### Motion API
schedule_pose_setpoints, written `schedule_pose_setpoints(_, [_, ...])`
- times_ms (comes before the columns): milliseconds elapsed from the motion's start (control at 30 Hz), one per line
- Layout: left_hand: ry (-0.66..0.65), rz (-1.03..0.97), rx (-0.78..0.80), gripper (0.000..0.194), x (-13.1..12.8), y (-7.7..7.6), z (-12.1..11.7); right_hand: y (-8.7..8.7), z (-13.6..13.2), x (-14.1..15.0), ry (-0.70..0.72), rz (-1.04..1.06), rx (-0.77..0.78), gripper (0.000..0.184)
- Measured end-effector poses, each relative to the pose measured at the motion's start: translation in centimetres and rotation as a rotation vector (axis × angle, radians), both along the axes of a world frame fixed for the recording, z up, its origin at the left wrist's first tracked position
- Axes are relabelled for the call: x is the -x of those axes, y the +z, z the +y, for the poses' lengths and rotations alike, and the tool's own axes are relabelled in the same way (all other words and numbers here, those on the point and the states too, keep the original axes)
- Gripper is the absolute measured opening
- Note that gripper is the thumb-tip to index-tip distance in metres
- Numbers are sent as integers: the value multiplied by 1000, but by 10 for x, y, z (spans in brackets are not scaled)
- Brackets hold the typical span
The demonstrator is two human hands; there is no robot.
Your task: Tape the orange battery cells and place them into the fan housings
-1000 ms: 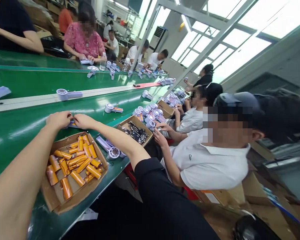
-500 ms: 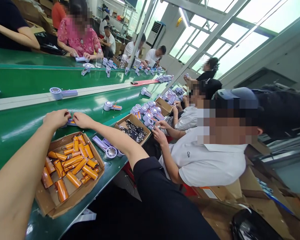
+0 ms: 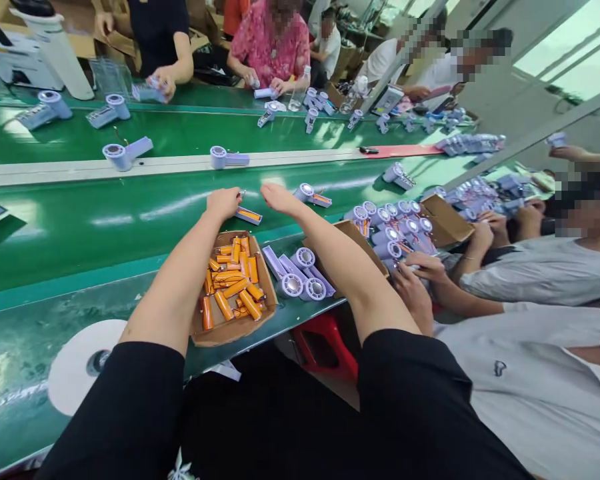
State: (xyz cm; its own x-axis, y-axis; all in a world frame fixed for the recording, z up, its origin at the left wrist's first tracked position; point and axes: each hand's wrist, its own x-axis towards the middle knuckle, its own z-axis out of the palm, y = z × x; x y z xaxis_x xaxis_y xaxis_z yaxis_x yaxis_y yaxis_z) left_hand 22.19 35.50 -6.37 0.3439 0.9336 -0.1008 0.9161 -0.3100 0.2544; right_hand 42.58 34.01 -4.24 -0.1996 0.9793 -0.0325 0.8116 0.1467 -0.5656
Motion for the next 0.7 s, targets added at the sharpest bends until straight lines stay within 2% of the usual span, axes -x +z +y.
schedule_pose_setpoints(100, [-3, -23, 2, 42, -4, 0, -2, -3, -24, -11, -14, -75, 46, 38])
schedule_pose_setpoints(200, [-1, -36, 5, 42, -8, -1, -1, -7, -36, -10, 7, -108, 86, 11])
schedule_pose_setpoints(233, [2, -36, 7, 41, -9, -2, 0, -8, -36, -8, 20, -114, 104, 11])
schedule_pose_setpoints(367, [2, -33, 15, 42, -12, -2, 2, -3, -29, 2, 58, -165, 212, 14])
schedule_pose_setpoints(433, [-10, -32, 22, 42, -14, 2, 0, 5, -28, 5, 59, -201, 267, 27])
schedule_pose_setpoints(500, [-20, -26, 29, 43, -14, 7, -4, 15, -32, 8, 39, -230, 302, 32])
schedule_pose_setpoints(567, [-31, -16, 32, 45, -13, 10, -5, 22, -39, 11, 1, -244, 312, 28])
schedule_pose_setpoints(600, [-39, -12, 30, 47, -12, 10, -2, 25, -42, 13, -24, -249, 310, 34])
schedule_pose_setpoints(700, [-61, -13, 45, 49, -15, 8, 14, 35, -51, 18, -99, -197, 223, 35])
